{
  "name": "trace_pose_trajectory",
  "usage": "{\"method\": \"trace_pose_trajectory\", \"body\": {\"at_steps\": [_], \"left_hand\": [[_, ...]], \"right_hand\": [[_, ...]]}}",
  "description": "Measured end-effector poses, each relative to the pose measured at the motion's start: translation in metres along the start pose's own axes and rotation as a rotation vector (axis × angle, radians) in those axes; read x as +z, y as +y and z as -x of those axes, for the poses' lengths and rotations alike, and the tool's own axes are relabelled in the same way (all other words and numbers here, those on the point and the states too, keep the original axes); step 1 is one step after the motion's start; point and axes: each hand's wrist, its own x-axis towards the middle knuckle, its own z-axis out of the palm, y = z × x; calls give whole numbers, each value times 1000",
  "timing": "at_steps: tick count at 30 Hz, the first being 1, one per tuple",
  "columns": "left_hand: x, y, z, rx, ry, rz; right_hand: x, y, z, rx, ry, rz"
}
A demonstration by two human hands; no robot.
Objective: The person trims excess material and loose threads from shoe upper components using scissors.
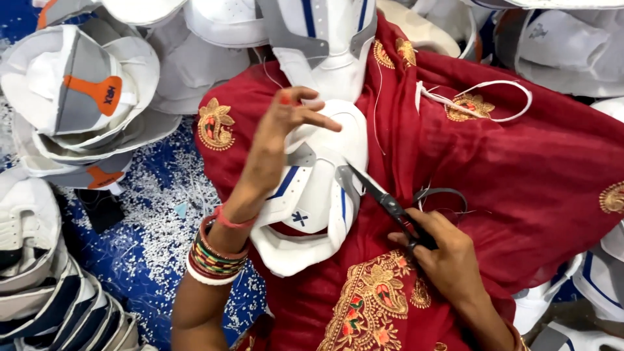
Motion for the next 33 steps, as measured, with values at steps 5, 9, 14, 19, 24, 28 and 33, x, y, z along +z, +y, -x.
{"method": "trace_pose_trajectory", "body": {"at_steps": [5,9,14,19,24,28,33], "left_hand": [[-17,13,47,109,204,213],[1,7,96,-54,510,-211],[46,-5,142,-84,517,-1027],[49,48,147,-179,494,-674],[53,85,164,-252,405,-2],[70,100,170,8,342,-501],[72,74,113,10,-93,-897]], "right_hand": [[1,-12,-3,97,85,-60],[9,6,3,180,69,-183],[17,11,0,235,14,-345],[26,20,2,303,1,-563],[18,24,10,206,70,-759],[8,23,23,106,176,-799],[9,-1,4,161,127,-640]]}}
